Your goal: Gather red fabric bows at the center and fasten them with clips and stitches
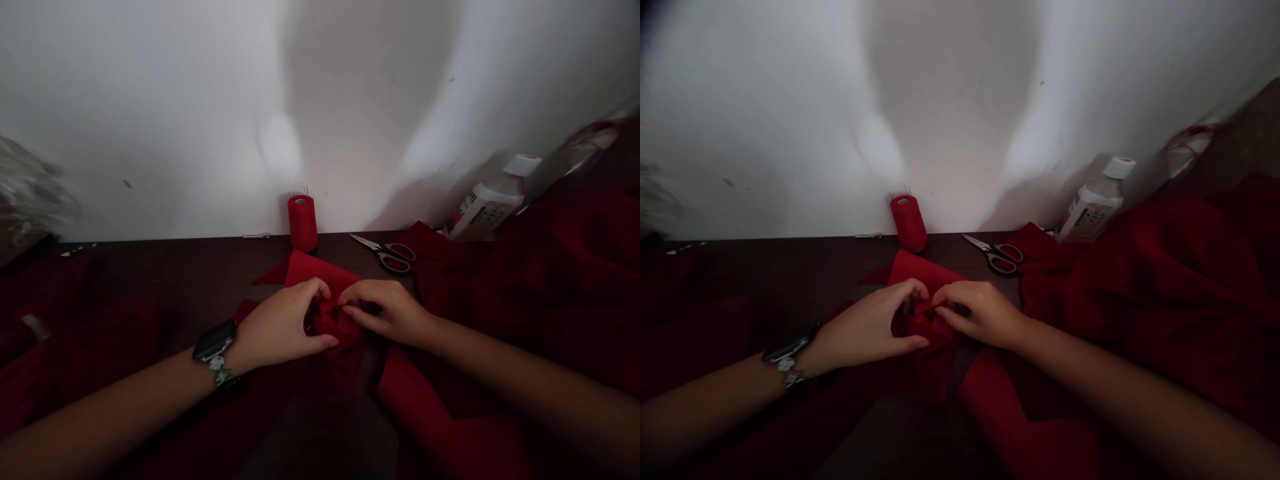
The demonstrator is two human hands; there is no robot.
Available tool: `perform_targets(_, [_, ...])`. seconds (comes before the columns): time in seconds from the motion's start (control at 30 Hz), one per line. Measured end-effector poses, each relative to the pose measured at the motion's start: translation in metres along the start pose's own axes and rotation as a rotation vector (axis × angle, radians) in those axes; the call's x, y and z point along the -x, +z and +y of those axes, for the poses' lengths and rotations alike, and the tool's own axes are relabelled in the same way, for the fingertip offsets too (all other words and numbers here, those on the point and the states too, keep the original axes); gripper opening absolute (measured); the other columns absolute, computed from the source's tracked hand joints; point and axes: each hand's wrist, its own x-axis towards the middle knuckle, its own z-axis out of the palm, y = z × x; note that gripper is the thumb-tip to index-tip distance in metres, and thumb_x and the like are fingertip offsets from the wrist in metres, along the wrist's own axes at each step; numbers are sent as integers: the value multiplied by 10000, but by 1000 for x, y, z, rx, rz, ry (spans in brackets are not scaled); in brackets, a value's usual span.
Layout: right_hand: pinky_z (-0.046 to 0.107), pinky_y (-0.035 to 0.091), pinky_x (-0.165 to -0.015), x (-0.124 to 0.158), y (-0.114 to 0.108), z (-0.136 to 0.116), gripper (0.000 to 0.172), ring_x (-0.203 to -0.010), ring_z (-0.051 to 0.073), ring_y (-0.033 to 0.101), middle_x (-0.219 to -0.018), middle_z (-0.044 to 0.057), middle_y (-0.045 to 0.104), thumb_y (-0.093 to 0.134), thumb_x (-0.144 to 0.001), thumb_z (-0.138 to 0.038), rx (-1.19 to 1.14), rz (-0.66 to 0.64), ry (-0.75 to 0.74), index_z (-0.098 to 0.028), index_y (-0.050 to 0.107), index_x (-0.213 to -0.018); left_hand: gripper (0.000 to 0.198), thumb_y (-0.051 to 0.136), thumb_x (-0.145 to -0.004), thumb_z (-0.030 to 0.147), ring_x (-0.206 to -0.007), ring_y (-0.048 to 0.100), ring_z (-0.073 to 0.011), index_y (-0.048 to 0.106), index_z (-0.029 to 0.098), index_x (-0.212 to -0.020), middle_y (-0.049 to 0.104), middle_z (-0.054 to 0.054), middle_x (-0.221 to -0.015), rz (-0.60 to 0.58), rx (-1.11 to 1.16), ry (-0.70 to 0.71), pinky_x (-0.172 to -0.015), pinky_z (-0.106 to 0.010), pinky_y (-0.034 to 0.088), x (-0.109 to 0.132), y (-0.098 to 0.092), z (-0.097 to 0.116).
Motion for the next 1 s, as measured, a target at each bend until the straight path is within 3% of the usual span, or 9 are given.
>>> perform_targets(0.2, [206,389,-593,0,3,-4,164,-695,115,605,-854,23,660,512,-906,-250,198,-173,-46,-185,625,-1006,461,723,-663,375,-786,581,-192,508,213,-1037,614,-24,-950,10,52,10,-673,-302,438,-1,5,-2])
perform_targets(0.37, [229,342,-566,-3,4,-10,180,-694,135,616,-871,28,682,554,-880,-252,329,-223,31,-174,613,-1032,542,726,-664,355,-880,578,-210,457,212,-1112,598,-50,-1033,22,104,11,-745,-327,455,-3,8,-6])
perform_targets(0.53, [242,250,-514,-4,5,-10,160,-597,116,549,-768,31,662,484,-906,-223,407,-279,18,-152,624,-876,595,733,-660,331,-899,573,-216,423,231,-1157,589,-47,-1052,-7,126,6,-764,-345,458,-4,10,-8])
perform_targets(0.7, [192,293,-539,-7,3,-6,66,-568,75,470,-679,-20,573,507,-856,-164,14,-230,211,-157,569,-836,565,716,-682,271,-900,560,-197,397,231,-1147,564,-42,-1049,19,176,82,-776,-331,457,-3,11,-6])
perform_targets(1.0, [186,256,-496,-17,-17,-6,114,-541,59,311,-646,-46,397,462,-862,-227,-641,-423,528,-140,484,-793,246,659,-747,255,-933,529,-186,585,227,-980,504,-29,-1061,19,135,130,-870,-343,441,-2,10,-4])
